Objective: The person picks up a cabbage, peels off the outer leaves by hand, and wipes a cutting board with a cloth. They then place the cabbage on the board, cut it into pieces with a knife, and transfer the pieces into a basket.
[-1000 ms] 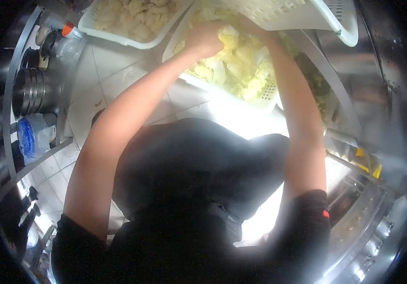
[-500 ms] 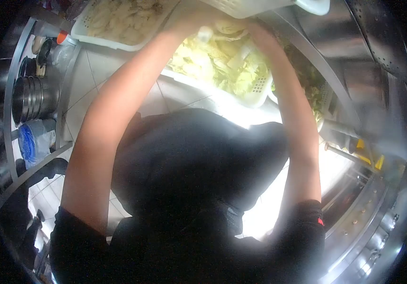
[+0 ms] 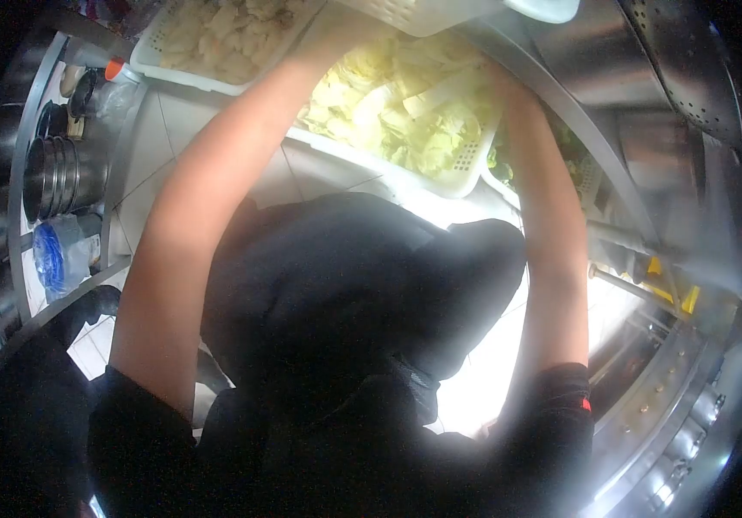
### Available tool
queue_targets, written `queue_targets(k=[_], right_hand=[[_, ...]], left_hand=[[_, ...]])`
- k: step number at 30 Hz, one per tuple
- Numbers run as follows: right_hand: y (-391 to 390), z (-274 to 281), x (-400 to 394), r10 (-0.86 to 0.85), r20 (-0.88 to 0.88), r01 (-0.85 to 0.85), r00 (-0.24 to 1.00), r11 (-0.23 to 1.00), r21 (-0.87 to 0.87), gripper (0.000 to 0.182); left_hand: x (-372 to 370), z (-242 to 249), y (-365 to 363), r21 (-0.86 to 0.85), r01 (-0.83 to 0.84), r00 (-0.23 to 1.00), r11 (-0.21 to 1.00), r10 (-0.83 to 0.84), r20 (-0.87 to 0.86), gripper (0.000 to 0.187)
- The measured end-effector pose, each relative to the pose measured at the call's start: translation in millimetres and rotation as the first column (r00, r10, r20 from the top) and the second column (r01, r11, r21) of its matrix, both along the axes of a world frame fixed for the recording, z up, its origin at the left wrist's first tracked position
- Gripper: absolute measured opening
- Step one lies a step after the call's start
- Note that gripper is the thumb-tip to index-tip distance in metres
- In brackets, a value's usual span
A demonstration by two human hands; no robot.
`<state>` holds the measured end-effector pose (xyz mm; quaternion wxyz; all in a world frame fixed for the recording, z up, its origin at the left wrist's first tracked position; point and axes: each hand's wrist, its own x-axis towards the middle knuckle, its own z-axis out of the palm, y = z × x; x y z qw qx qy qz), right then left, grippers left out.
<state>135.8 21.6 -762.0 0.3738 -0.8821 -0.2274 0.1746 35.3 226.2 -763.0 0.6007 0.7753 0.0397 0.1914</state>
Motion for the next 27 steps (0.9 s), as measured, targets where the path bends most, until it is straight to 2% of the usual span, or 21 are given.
queue_targets(k=[3, 5, 7, 9, 11, 12, 13, 15, 16, 17, 19, 20, 22, 23, 24, 26, 27], right_hand=[[-5, 10, -5, 0.026, 0.032, -0.021, 0.999, 0.987, -0.161, 0.056], [1, 19, -28, 0.064, 0.168, 0.003, 0.984, 0.929, -0.370, 0.057], [11, 19, -58, 0.237, 0.353, -0.025, 0.905, 0.859, -0.512, 0.058], [19, 10, -91, 0.413, 0.484, -0.071, 0.771, 0.812, -0.579, 0.059], [31, -12, -114, 0.416, 0.596, 0.028, 0.687, 0.804, -0.594, 0.056], [38, -20, -120, 0.423, 0.695, 0.126, 0.581, 0.797, -0.590, 0.053], [42, -19, -119, 0.421, 0.699, 0.125, 0.579, 0.801, -0.586, 0.053], [50, -18, -115, 0.433, 0.508, 0.003, 0.745, 0.759, -0.651, 0.051], [55, -9, -113, 0.434, 0.506, 0.001, 0.745, 0.759, -0.652, 0.051], [60, 5, -106, 0.357, 0.347, -0.022, 0.867, 0.724, -0.689, 0.050], [43, 4, -83, 0.218, 0.333, 0.048, 0.917, 0.769, -0.637, 0.047], [35, 4, -72, 0.147, 0.325, 0.088, 0.934, 0.788, -0.609, 0.046], [22, 41, -70, -0.149, 0.063, 0.162, 0.987, 0.906, -0.391, 0.046], [16, 42, -68, -0.146, 0.066, 0.160, 0.987, 0.902, -0.401, 0.046], [10, 42, -68, -0.200, -0.123, 0.177, 0.972, 0.968, -0.176, 0.046], [0, 36, -63, -0.205, -0.305, 0.231, 0.930, 0.972, 0.051, 0.046], [-2, 25, -57, -0.167, -0.309, 0.222, 0.936, 0.963, 0.152, 0.047]], left_hand=[[-3, 3, 9, 0.109, 0.000, 1.000, 0.994, 0.001, -0.009, 0.060], [-6, 0, 12, 0.229, -0.027, 0.999, 0.973, 0.030, -0.012, 0.059], [-9, -9, 16, 0.391, -0.126, 0.992, 0.912, 0.122, 0.036, 0.058], [-20, -21, 14, 0.480, -0.148, 0.984, 0.865, 0.179, -0.019, 0.057], [-33, -29, 10, 0.402, 0.055, 0.896, 0.914, 0.132, -0.424, 0.062], [-46, -29, 7, 0.468, 0.147, 0.867, 0.871, 0.114, -0.484, 0.057], [-55, -30, 7, 0.524, 0.240, 0.833, 0.817, 0.104, -0.544, 0.054], [-70, -34, 12, 0.521, 0.213, 0.862, 0.826, 0.093, -0.498, 0.052], [-76, -34, 12, 0.514, 0.184, 0.890, 0.838, 0.079, -0.449, 0.051], [-78, -33, 11, 0.513, 0.183, 0.891, 0.838, 0.080, -0.448, 0.051], [-83, -23, 10, 0.598, 0.039, 0.941, 0.801, 0.171, -0.291, 0.051], [-85, -17, 7, 0.598, 0.033, 0.942, 0.801, 0.175, -0.286, 0.051], [-85, -7, -6, 0.393, -0.153, 0.986, 0.907, 0.169, -0.007, 0.039], [-71, -7, -11, 0.338, -0.121, 0.989, 0.933, 0.142, -0.037, 0.037], [-61, -6, -16, 0.326, -0.122, 0.989, 0.937, 0.142, -0.038, 0.037], [-40, 3, -23, 0.089, 0.137, 0.954, 0.987, -0.107, -0.281, 0.054], [-28, -2, -27, 0.085, 0.135, 0.955, 0.987, -0.107, -0.276, 0.054]])
